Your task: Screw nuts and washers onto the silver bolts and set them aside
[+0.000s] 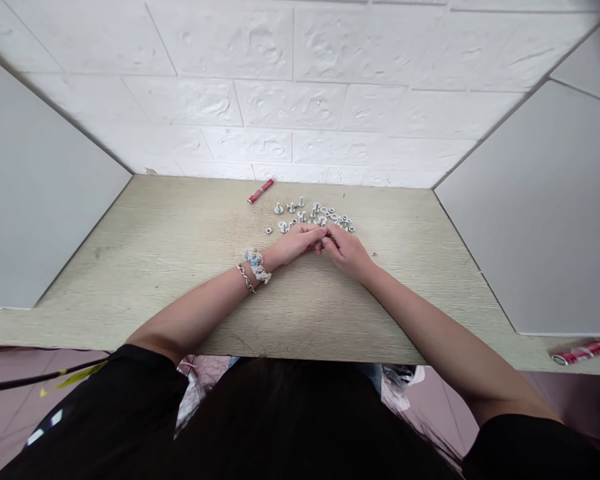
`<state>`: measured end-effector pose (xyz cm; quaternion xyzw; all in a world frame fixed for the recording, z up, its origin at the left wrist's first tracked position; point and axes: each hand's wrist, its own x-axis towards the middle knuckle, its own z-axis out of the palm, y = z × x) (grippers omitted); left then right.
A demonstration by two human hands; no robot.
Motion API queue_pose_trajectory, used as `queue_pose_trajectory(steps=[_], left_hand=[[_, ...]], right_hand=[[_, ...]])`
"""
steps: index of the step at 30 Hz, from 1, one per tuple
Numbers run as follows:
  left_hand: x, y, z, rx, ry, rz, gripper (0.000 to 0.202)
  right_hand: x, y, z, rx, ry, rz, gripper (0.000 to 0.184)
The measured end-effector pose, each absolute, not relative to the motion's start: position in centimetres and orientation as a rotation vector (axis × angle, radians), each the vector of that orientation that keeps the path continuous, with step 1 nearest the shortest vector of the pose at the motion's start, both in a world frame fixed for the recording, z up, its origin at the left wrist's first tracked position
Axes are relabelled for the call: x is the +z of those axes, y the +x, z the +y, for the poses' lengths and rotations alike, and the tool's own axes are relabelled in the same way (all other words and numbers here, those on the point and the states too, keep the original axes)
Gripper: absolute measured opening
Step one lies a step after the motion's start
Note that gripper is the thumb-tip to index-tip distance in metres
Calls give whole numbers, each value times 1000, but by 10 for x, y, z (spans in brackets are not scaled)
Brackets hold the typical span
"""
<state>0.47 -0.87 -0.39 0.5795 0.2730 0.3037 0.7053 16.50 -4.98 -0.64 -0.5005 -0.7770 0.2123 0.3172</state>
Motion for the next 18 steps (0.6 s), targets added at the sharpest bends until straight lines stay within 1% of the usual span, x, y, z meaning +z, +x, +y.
queue_pose_trajectory(steps=[5, 11, 15, 18], left_hand=[[-3, 6, -9, 719, 1183, 586, 35], [0, 4, -8, 709, 1135, 535, 45], [1, 3, -8, 627, 1139, 585, 53], [1, 4, -7, 611, 1157, 618, 50]], right_hand=[[-5, 165, -51, 615, -1289, -1988, 19], [4, 173, -47, 486, -1313, -1889, 26], [25, 213, -37, 258, -1568, -1628, 37], [38, 255, -31, -14, -1921, -1407, 35]])
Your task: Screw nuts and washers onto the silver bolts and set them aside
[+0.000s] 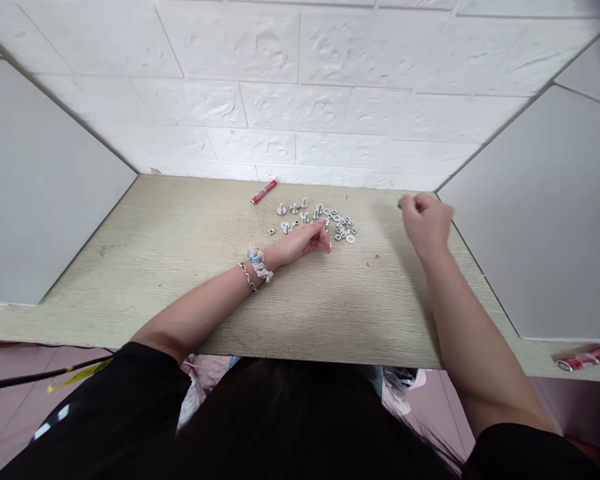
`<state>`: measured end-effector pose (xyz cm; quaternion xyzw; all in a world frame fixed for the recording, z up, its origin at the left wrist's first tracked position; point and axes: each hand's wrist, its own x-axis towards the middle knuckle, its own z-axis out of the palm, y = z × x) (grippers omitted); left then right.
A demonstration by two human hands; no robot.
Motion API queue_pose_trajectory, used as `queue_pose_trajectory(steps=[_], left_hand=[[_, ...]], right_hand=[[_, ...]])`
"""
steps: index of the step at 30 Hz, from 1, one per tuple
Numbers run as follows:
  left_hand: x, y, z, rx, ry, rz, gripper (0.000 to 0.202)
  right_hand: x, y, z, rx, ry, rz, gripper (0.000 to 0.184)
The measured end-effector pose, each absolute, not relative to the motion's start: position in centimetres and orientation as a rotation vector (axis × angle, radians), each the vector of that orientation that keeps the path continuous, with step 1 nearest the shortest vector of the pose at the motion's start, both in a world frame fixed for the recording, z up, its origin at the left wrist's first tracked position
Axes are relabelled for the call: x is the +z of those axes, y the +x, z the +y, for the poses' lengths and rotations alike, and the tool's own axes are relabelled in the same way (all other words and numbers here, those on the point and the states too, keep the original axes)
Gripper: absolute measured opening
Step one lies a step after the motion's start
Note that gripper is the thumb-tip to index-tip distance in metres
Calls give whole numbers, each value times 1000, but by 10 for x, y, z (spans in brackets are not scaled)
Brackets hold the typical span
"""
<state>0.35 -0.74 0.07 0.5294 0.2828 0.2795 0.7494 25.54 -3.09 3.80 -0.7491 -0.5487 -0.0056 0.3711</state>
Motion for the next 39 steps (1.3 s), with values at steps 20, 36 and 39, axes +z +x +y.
queue_pose_trajectory(steps=[20, 36, 39], left_hand=[[2, 4, -7, 597, 1215, 644, 31], [3, 3, -9, 613, 1210, 626, 34], [3, 4, -9, 609, 1212, 636, 35]], right_hand=[[26, 286, -24, -71, -2305, -1375, 30], [-22, 192, -22, 156, -1754, -2077, 40], [-22, 192, -21, 191, -1733, -2048, 39]])
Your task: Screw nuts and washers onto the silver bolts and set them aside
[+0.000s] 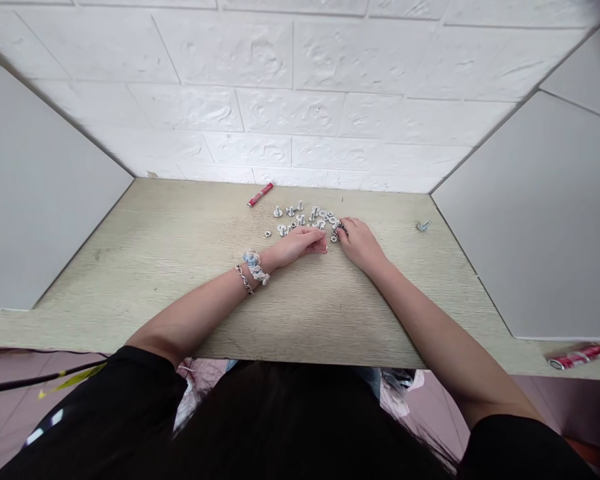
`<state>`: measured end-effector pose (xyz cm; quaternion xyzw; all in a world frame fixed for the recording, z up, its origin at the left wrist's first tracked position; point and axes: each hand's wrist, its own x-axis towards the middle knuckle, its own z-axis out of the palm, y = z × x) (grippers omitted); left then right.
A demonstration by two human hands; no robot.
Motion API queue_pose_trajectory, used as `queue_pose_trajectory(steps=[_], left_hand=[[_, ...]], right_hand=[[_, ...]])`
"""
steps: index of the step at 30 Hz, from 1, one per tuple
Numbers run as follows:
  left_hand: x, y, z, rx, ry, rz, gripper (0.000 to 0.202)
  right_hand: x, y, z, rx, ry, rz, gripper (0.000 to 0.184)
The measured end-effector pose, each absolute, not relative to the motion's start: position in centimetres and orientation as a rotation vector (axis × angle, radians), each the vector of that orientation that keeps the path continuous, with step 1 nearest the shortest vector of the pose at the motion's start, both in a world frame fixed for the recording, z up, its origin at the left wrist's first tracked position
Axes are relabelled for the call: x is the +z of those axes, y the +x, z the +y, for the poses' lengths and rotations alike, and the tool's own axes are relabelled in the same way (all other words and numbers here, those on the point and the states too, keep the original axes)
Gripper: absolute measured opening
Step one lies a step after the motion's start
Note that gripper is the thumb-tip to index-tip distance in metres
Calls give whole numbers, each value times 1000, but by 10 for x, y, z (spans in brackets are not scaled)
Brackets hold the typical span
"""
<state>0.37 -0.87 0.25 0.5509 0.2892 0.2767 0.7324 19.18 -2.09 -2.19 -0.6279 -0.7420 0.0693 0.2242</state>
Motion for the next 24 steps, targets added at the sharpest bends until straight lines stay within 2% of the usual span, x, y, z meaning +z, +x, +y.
queue_pose_trajectory(steps=[7, 13, 19, 24], left_hand=[[2, 4, -9, 614, 1193, 630, 35], [2, 5, -8, 611, 1208, 651, 33], [0, 5, -7, 614, 1232, 618, 31], [0, 5, -7, 618, 1230, 621, 31]], right_hand=[[-12, 186, -14, 95, -1691, -1887, 46], [-16, 172, 9, 221, -1708, -1911, 54], [-20, 159, 17, 328, -1706, -1909, 46], [-11, 163, 9, 265, -1704, -1884, 37]])
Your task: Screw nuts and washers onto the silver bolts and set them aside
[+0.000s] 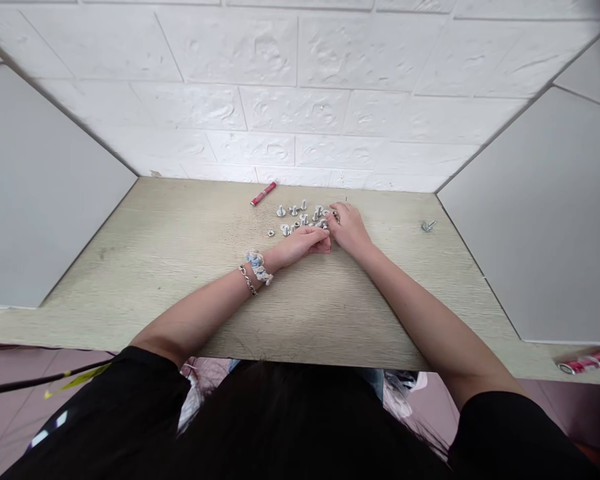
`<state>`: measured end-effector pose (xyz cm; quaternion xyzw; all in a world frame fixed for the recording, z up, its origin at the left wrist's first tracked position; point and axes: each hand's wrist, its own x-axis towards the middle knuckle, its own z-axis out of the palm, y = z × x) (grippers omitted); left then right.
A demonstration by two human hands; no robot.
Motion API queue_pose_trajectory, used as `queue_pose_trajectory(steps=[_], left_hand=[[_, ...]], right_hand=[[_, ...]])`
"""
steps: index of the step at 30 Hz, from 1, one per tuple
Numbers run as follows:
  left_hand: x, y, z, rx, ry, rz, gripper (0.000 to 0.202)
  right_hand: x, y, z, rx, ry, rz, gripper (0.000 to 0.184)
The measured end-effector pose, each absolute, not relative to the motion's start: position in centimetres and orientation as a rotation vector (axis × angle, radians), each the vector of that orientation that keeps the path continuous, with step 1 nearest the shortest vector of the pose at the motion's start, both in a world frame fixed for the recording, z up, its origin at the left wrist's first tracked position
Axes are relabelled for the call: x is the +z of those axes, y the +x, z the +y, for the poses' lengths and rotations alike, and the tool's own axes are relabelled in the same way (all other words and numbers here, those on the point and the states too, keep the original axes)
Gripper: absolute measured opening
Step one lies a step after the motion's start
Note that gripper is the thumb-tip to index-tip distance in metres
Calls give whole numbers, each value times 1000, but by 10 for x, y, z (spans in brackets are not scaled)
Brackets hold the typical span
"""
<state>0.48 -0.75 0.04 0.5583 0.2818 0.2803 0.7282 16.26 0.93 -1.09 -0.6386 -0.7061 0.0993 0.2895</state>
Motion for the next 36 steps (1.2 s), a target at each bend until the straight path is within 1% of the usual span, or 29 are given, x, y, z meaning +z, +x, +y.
queue_pose_trajectory(steps=[4, 9, 12, 16, 19, 22, 26, 32, 36], left_hand=[[1, 5, -8, 611, 1221, 640, 32], [1, 5, -9, 617, 1200, 632, 34], [1, 5, -9, 618, 1179, 643, 35], [1, 4, -8, 623, 1132, 635, 37], [1, 3, -6, 604, 1076, 598, 46], [-1, 4, -5, 616, 1062, 556, 53], [-4, 5, -3, 628, 1063, 542, 46], [2, 2, -6, 580, 1100, 535, 39], [4, 2, -7, 619, 1110, 555, 32]], right_hand=[[-6, 170, 0, 136, -1787, -1910, 24], [-9, 175, -4, 146, -1820, -1965, 23], [-8, 175, -3, 114, -1743, -2004, 26], [7, 175, -9, 64, -1637, -1925, 26], [19, 173, -20, 111, -1483, -1878, 24], [21, 166, -33, 172, -1327, -1959, 24], [12, 157, -42, 211, -1201, -2057, 23], [7, 156, -46, 272, -1309, -1867, 14], [8, 159, -46, 345, -1320, -1791, 14]])
